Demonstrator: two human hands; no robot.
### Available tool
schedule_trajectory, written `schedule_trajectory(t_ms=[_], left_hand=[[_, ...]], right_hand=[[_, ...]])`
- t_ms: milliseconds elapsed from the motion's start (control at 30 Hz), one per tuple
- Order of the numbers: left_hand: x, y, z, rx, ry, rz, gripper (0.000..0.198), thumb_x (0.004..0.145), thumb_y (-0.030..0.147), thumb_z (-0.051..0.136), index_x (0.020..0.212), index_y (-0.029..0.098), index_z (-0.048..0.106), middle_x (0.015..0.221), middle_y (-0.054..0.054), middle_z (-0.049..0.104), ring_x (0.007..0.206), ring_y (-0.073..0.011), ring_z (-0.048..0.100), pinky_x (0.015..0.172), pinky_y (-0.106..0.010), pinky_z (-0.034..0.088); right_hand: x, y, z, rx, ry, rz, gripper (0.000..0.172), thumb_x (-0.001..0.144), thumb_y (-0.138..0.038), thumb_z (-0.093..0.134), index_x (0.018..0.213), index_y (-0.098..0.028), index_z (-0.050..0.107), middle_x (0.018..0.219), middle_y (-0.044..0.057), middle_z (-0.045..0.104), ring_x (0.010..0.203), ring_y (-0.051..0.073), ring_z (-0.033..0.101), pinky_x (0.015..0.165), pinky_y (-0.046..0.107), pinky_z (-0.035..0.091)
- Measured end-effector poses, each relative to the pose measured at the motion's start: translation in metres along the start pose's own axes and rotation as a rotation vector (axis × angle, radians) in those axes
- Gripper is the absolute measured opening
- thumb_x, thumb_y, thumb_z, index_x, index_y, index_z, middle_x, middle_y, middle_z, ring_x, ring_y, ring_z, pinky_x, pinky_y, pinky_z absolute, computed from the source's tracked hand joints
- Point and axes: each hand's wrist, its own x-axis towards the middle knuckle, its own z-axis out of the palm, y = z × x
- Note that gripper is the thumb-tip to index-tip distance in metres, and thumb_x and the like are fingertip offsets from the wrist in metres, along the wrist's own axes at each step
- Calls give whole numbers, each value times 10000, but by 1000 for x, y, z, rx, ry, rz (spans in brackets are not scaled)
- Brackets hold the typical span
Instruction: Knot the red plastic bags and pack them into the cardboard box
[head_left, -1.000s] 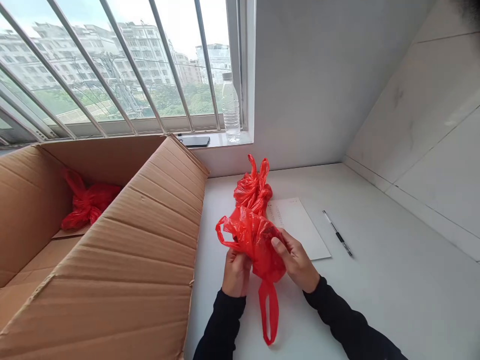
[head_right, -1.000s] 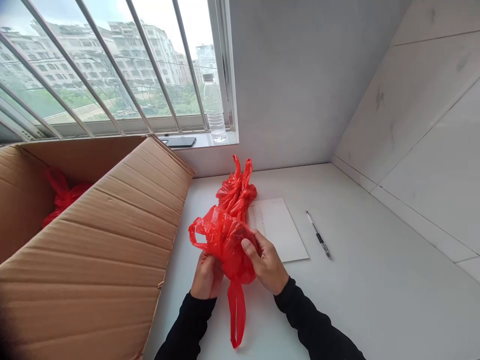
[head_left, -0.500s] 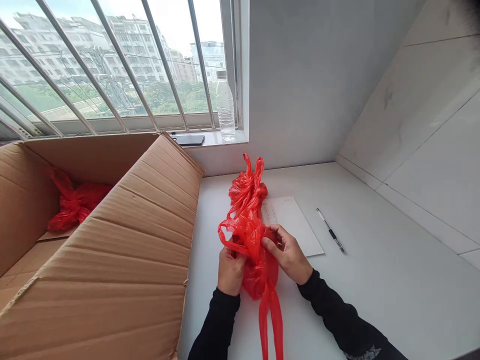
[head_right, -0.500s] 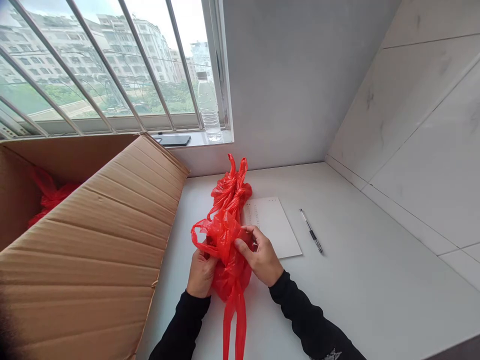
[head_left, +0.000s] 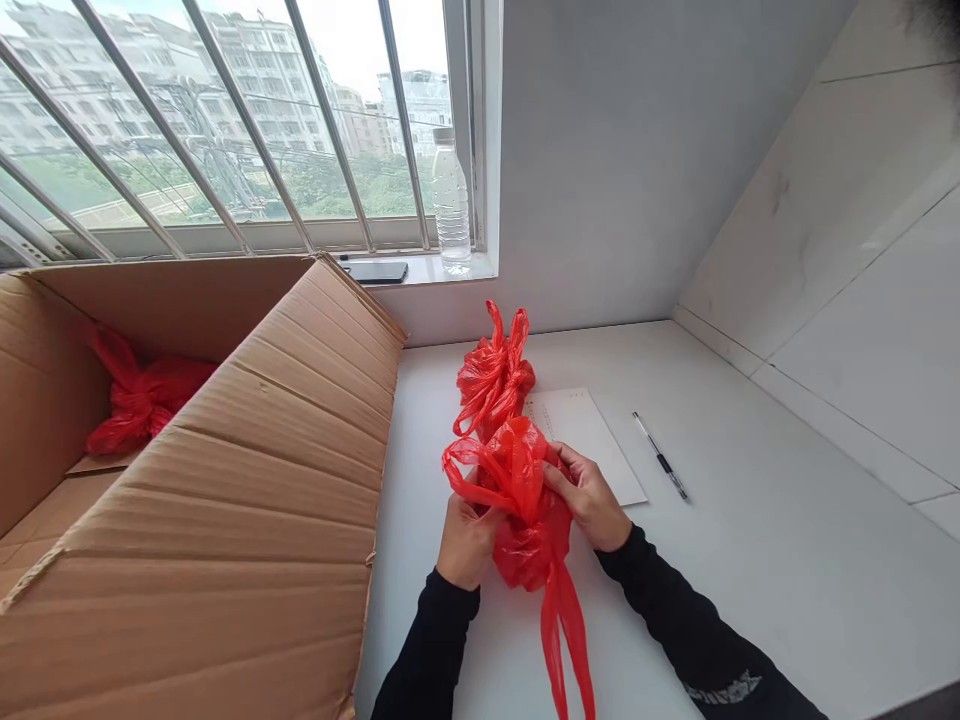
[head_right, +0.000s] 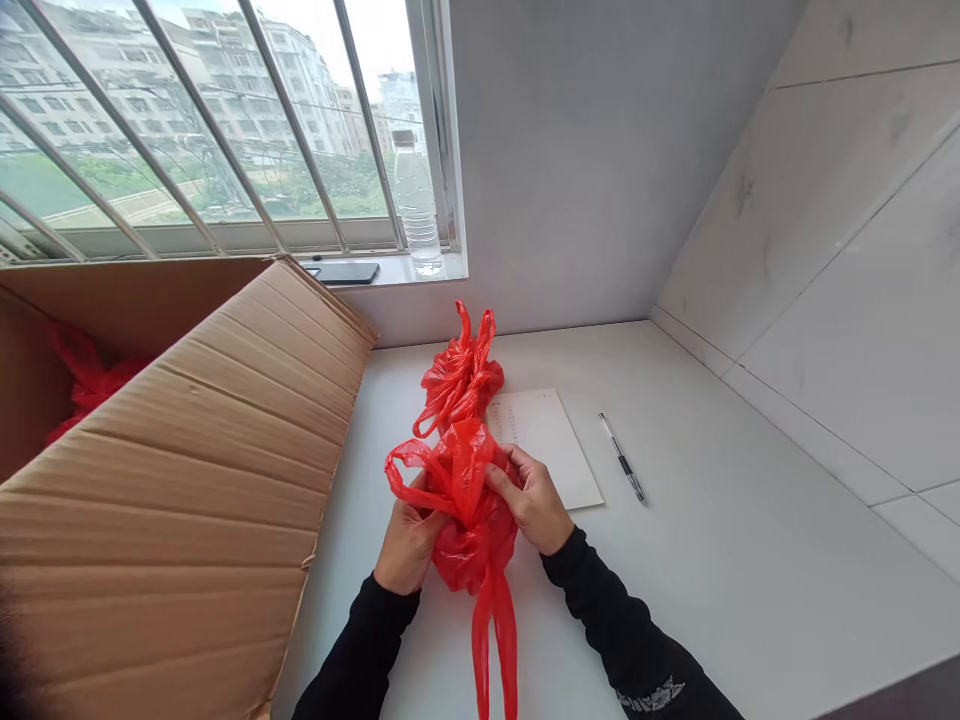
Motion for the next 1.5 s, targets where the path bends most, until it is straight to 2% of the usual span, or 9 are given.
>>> schedule_trajectory(t_ms=[133,267,433,700,833,1000,1167,1300,1500], left_hand=[[0,3,5,63,-3,23,255,752,317,744,945,164,678,997,-84,732,892,-239,677,772,-309,534],[0,7,5,9,-25,13,337,713,302,779,1001,176,656,1046,-89,722,932,-261,680,817,-343,541],[3,5,-1,-83,24,-5,527,616,246,833,1112,182,664,1137,-114,703,1045,-311,658,887,-398,540],[5,3,-8,-86,4,-11,627,581,194,856,1177,199,663,1153,-101,713,1065,-307,659,863,-357,549],[2,6,-1,-89,-15,11,519,605,180,841,1105,181,701,1086,-104,732,1036,-304,667,864,-371,551],[0,11,6,-58,5,-29,473,594,163,835,1053,169,721,987,-89,754,958,-282,690,818,-356,563],[2,9,2,-29,25,-24,368,618,232,831,969,162,747,895,-76,761,834,-268,704,734,-346,569],[4,1,-4,12,20,-34,230,636,262,821,821,139,760,790,-87,754,740,-253,689,707,-354,560],[2,-6,-10,175,18,34,123,705,227,734,812,172,761,803,-66,750,760,-241,666,723,-338,539]], right_hand=[[1,2,-2,83,108,-12,236,840,-418,689,952,-215,646,904,20,712,802,188,645,757,296,510],[1,3,-2,174,143,11,312,810,-415,722,1046,-224,649,1008,42,720,881,205,665,828,320,523],[3,4,-2,227,115,62,402,777,-388,759,1127,-230,638,1096,61,713,960,219,675,894,353,521],[1,2,0,177,-8,117,490,753,-375,780,1191,-225,619,1179,68,691,1042,239,657,939,365,504],[1,3,-1,177,-28,135,408,826,-449,692,1159,-219,634,1099,64,716,961,226,682,891,356,518],[2,6,-5,130,-28,114,369,807,-430,709,1098,-208,662,1028,49,728,891,219,685,821,330,526],[2,5,-6,95,25,63,291,789,-351,721,1045,-220,674,954,18,733,825,198,667,781,302,511],[1,5,-3,116,-13,74,271,796,-341,719,1027,-210,663,948,21,724,826,190,659,783,298,510],[1,7,-4,68,-47,98,263,802,-391,725,975,-202,666,943,31,718,834,194,657,812,321,509]])
